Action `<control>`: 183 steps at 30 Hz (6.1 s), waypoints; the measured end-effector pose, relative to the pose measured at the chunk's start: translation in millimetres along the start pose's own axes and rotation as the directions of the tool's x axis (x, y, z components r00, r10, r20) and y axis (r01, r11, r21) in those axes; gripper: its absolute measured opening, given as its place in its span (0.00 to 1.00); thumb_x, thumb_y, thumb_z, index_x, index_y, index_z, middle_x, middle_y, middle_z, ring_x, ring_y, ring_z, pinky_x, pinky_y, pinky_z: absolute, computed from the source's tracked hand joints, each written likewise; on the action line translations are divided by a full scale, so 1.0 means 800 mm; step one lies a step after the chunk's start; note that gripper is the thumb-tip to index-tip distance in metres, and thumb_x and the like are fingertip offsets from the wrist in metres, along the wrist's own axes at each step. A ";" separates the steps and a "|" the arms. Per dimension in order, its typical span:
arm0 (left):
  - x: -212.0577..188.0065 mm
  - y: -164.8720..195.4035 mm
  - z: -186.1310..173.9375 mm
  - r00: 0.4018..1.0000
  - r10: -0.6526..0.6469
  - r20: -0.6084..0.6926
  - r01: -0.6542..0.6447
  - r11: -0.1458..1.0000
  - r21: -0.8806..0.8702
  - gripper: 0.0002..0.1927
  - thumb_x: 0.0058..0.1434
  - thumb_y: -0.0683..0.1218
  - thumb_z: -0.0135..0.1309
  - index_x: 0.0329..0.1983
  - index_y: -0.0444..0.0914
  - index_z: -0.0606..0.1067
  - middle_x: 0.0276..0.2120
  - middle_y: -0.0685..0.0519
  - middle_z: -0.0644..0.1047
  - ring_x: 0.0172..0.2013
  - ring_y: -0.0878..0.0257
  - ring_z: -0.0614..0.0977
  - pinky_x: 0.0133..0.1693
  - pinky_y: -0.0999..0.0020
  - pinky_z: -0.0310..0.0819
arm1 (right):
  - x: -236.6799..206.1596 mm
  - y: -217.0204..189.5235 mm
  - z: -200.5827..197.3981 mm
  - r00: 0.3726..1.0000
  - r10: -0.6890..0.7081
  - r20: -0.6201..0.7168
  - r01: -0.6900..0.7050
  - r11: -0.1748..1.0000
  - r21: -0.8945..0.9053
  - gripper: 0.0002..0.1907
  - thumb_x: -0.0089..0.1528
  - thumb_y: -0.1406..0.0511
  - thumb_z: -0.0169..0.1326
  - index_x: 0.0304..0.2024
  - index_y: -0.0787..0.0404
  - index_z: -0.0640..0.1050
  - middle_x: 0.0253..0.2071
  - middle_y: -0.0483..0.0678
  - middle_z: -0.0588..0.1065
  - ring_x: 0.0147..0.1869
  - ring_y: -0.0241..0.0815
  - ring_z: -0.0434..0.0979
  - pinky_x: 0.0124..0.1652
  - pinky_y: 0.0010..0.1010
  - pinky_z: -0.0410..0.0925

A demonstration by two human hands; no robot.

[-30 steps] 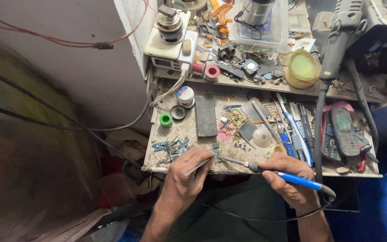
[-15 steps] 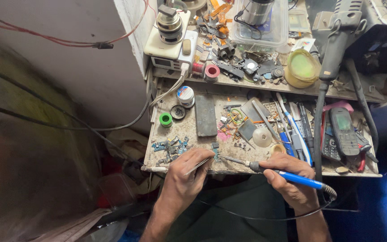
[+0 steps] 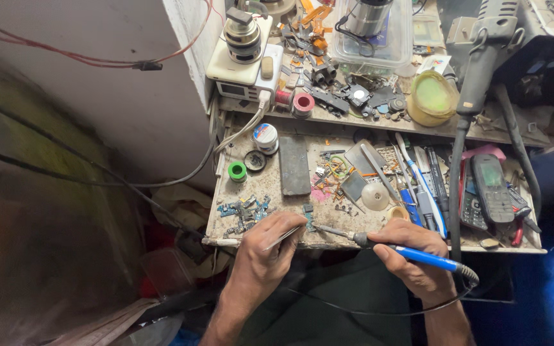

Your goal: The person solders small circuit boards at a cluttered workbench, holding a soldering iron in one hand and applying solder to components on the boards. They use tweezers to position parts, reposition the boards on the bench, and reach for solder wire and other supplies as they work.

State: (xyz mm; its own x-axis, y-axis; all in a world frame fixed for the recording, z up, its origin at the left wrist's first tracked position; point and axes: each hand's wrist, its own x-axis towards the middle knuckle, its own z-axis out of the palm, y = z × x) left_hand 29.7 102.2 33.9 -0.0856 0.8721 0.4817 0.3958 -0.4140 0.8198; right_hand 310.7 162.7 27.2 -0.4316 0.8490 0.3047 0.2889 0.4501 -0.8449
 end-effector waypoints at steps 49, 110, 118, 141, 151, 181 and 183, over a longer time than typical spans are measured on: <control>-0.002 -0.004 0.002 1.000 0.019 0.000 -0.019 1.000 -0.011 0.10 0.60 0.34 0.59 0.45 0.33 0.76 0.40 0.45 0.81 0.42 0.50 0.84 0.43 0.62 0.78 | -0.008 0.016 -0.004 0.995 0.103 0.002 -0.103 0.995 0.014 0.10 0.56 0.68 0.64 0.39 0.66 0.86 0.30 0.47 0.78 0.35 0.36 0.77 0.37 0.25 0.69; -0.043 0.109 0.018 0.983 0.183 0.031 -0.181 0.907 0.381 0.20 0.57 0.46 0.62 0.53 0.36 0.76 0.44 0.48 0.79 0.47 0.52 0.79 0.48 0.57 0.72 | -0.093 -0.082 0.007 0.794 -0.093 -0.601 0.021 0.992 -0.125 0.11 0.65 0.74 0.59 0.49 0.63 0.77 0.45 0.51 0.81 0.45 0.35 0.82 0.48 0.25 0.75; -0.026 0.089 0.030 0.989 0.144 0.043 -0.149 0.907 0.394 0.17 0.58 0.43 0.62 0.51 0.36 0.77 0.45 0.48 0.79 0.46 0.51 0.79 0.48 0.57 0.73 | -0.072 -0.066 -0.008 0.645 -0.298 -0.704 -0.050 0.903 -0.428 0.12 0.67 0.76 0.61 0.52 0.64 0.77 0.45 0.52 0.78 0.45 0.37 0.80 0.45 0.26 0.74; 0.003 0.056 0.019 0.928 -0.329 0.176 0.182 0.810 0.557 0.18 0.63 0.51 0.57 0.55 0.41 0.77 0.37 0.47 0.77 0.36 0.48 0.82 0.38 0.52 0.76 | -0.026 -0.031 0.007 0.689 -0.524 -0.501 0.008 0.697 -0.717 0.14 0.65 0.77 0.61 0.51 0.62 0.76 0.45 0.56 0.77 0.49 0.52 0.81 0.49 0.39 0.74; 0.012 0.056 0.020 0.912 -0.328 0.245 0.143 0.817 0.559 0.23 0.58 0.54 0.62 0.55 0.43 0.77 0.39 0.46 0.79 0.36 0.47 0.83 0.38 0.52 0.77 | -0.022 -0.028 0.007 0.753 -0.449 -0.480 -0.002 0.729 -0.685 0.15 0.64 0.75 0.62 0.52 0.61 0.77 0.42 0.54 0.76 0.46 0.48 0.80 0.43 0.37 0.73; -0.011 0.050 0.022 0.993 -0.112 -0.021 0.107 0.850 0.516 0.08 0.63 0.47 0.58 0.34 0.39 0.75 0.32 0.49 0.75 0.28 0.50 0.82 0.28 0.57 0.76 | 0.005 -0.046 0.047 0.840 -0.439 -0.319 0.172 0.773 -0.611 0.19 0.61 0.74 0.63 0.53 0.59 0.76 0.45 0.54 0.77 0.45 0.50 0.80 0.42 0.37 0.74; -0.007 0.071 0.009 0.998 -0.051 -0.041 0.065 0.872 0.486 0.06 0.63 0.45 0.59 0.34 0.38 0.75 0.31 0.48 0.75 0.27 0.51 0.82 0.28 0.59 0.75 | 0.006 -0.046 0.048 0.844 -0.431 -0.320 0.171 0.781 -0.601 0.19 0.60 0.74 0.63 0.53 0.59 0.76 0.46 0.54 0.77 0.45 0.50 0.80 0.42 0.37 0.74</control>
State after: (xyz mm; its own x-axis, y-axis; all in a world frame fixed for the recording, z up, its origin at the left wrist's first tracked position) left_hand 58.8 75.9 75.8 -0.1433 0.8806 0.4516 0.7838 -0.1776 0.5951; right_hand 265.4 139.7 42.6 -0.2155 0.6111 0.7617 0.6652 0.6629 -0.3436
